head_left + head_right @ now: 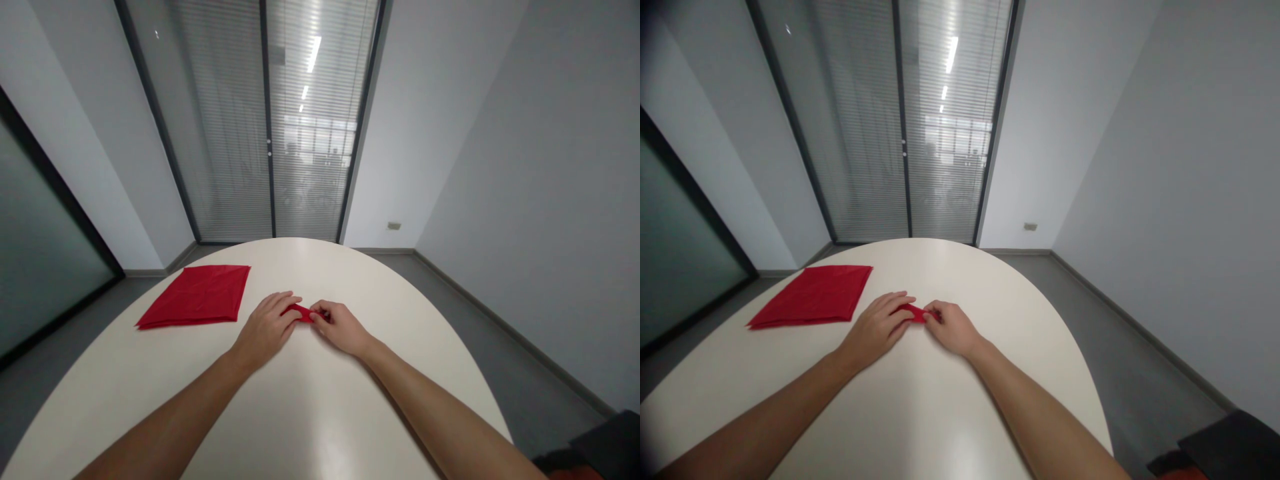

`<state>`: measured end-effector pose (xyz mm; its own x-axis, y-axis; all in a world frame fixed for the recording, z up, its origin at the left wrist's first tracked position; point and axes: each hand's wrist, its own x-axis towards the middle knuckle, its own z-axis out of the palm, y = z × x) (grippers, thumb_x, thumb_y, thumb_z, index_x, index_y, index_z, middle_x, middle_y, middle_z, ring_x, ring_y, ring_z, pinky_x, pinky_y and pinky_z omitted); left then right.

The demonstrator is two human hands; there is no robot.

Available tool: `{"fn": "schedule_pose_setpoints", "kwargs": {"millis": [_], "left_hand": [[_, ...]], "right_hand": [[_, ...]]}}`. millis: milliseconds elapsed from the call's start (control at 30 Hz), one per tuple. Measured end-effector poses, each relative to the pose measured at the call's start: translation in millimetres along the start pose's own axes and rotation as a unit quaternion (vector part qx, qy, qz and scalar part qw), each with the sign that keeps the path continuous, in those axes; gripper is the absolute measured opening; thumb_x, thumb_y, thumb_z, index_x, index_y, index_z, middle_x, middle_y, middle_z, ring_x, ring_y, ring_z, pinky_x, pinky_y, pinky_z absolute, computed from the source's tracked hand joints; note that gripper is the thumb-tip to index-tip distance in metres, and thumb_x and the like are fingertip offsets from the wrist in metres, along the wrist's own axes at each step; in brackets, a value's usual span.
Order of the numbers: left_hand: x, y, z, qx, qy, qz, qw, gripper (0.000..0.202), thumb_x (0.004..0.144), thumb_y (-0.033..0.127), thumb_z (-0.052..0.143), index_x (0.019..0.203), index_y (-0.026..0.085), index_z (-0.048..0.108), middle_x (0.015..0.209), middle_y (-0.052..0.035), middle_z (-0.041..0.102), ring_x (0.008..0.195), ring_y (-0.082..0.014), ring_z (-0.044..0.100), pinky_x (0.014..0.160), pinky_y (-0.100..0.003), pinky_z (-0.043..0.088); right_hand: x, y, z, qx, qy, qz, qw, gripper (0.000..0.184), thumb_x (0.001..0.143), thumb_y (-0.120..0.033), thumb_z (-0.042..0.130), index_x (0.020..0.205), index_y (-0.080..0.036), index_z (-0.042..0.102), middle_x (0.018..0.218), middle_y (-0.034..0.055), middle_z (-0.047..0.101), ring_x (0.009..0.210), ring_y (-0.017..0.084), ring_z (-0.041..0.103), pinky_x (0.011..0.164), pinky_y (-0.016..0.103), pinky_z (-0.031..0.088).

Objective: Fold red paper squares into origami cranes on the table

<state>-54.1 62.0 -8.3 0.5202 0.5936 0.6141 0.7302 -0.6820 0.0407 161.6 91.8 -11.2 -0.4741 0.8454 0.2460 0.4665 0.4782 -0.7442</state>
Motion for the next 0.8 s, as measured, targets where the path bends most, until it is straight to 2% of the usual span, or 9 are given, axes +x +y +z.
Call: {"fn": "schedule_pose_setpoints", "kwargs": {"millis": [100,167,267,433,600,800], "left_hand": [[1.3,-0.1,-1.3,0.006,0.02,0.009,1.0,0.014,0.092,0.012,0.058,0.097,0.019,0.068,0.127,-0.0067,0.065,0.125,-0.0265,0.052,0.109,-0.046,0.041],[2.1,0.7,-2.2,0.001,0.019,0.006,1.0,0.013,0.092,0.012,0.058,0.096,0.019,0.068,0.12,-0.0065,0.067,0.117,-0.0251,0.055,0.105,-0.045,0.044],[2.2,2.5,-2.2,-0.009,-0.012,-0.002,1.0,0.013,0.092,0.012,0.057,0.098,0.019,0.067,0.104,-0.0057,0.07,0.102,-0.0231,0.06,0.094,-0.042,0.049],[1.1,3.7,-1.7,-0.008,-0.064,-0.01,0.998,0.013,0.092,0.012,0.057,0.099,0.019,0.066,0.095,-0.0046,0.07,0.09,-0.022,0.062,0.083,-0.039,0.05],[2.5,1.7,-1.4,0.006,-0.064,-0.01,0.998,0.012,0.094,0.013,0.055,0.099,0.019,0.066,0.095,-0.0052,0.07,0.09,-0.0219,0.063,0.083,-0.037,0.049],[1.3,-0.8,2.2,0.016,-0.073,-0.033,0.997,0.012,0.094,0.012,0.056,0.098,0.018,0.066,0.097,-0.0056,0.071,0.093,-0.0224,0.064,0.084,-0.038,0.05]], "right_hand": [[0.8,0.7,1.7,0.065,-0.002,0.007,0.998,0.024,0.093,-0.021,0.051,0.11,-0.019,0.067,0.078,-0.0001,0.068,0.067,0.014,0.057,0.066,0.026,0.042],[1.4,2.4,2.7,0.088,-0.004,0.005,0.996,0.027,0.092,-0.019,0.05,0.114,-0.018,0.065,0.072,-0.0019,0.065,0.064,0.013,0.055,0.063,0.025,0.04],[1.7,5.2,3.3,0.095,-0.014,0.007,0.995,0.025,0.092,-0.019,0.05,0.109,-0.018,0.067,0.072,-0.0016,0.066,0.063,0.013,0.055,0.062,0.025,0.04],[0.5,-0.3,0.0,0.039,-0.021,-0.005,0.999,0.024,0.096,-0.024,0.048,0.099,-0.02,0.071,0.09,0.003,0.074,0.079,0.016,0.063,0.073,0.028,0.044],[-1.9,-9.6,-4.6,-0.036,-0.026,-0.024,0.999,0.022,0.095,-0.032,0.056,0.106,-0.021,0.071,0.091,0.004,0.074,0.078,0.017,0.063,0.072,0.028,0.046],[-3.1,-8.4,-4.5,-0.074,-0.025,-0.059,0.995,0.025,0.091,-0.027,0.063,0.114,-0.021,0.071,0.104,0.0063,0.074,0.09,0.02,0.064,0.082,0.031,0.047]]}}
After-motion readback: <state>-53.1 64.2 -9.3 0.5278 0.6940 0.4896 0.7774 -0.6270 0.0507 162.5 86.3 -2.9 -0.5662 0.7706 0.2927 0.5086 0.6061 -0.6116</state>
